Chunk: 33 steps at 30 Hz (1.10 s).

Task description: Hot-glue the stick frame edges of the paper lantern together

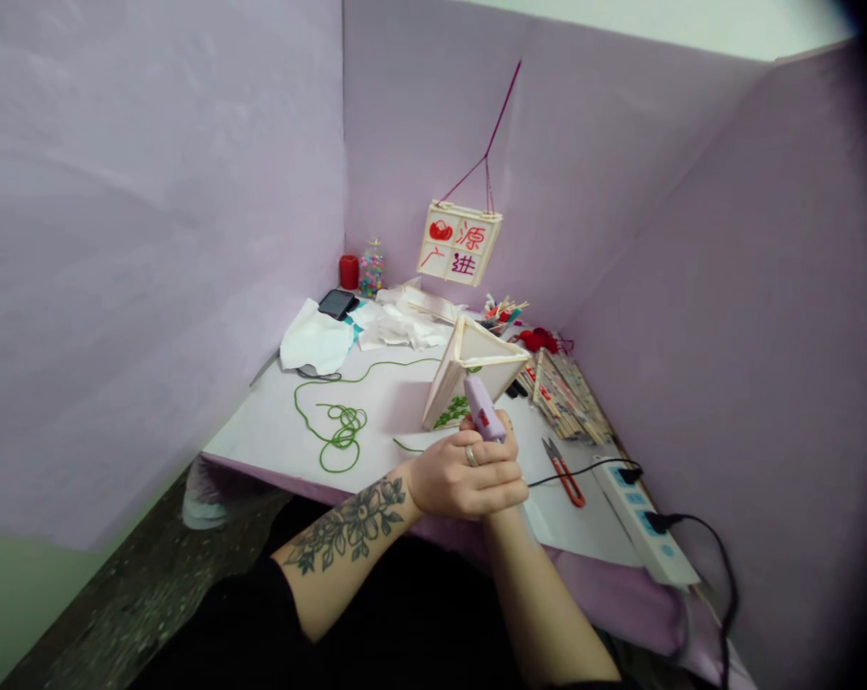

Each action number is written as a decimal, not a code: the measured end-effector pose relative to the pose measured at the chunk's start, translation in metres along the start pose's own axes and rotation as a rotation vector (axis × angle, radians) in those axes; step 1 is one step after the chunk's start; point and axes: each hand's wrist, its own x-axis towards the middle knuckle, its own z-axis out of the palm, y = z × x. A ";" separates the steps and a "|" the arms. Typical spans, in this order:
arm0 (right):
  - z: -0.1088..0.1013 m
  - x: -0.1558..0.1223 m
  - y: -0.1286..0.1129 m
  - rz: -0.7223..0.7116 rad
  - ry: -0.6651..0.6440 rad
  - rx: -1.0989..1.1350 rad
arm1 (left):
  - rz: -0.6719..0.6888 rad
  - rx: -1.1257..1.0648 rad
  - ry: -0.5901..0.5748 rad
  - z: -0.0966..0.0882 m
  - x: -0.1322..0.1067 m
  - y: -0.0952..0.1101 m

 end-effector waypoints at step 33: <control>0.010 -0.034 0.087 0.196 -0.834 1.082 | -0.626 -0.464 -0.059 -0.002 -0.002 0.035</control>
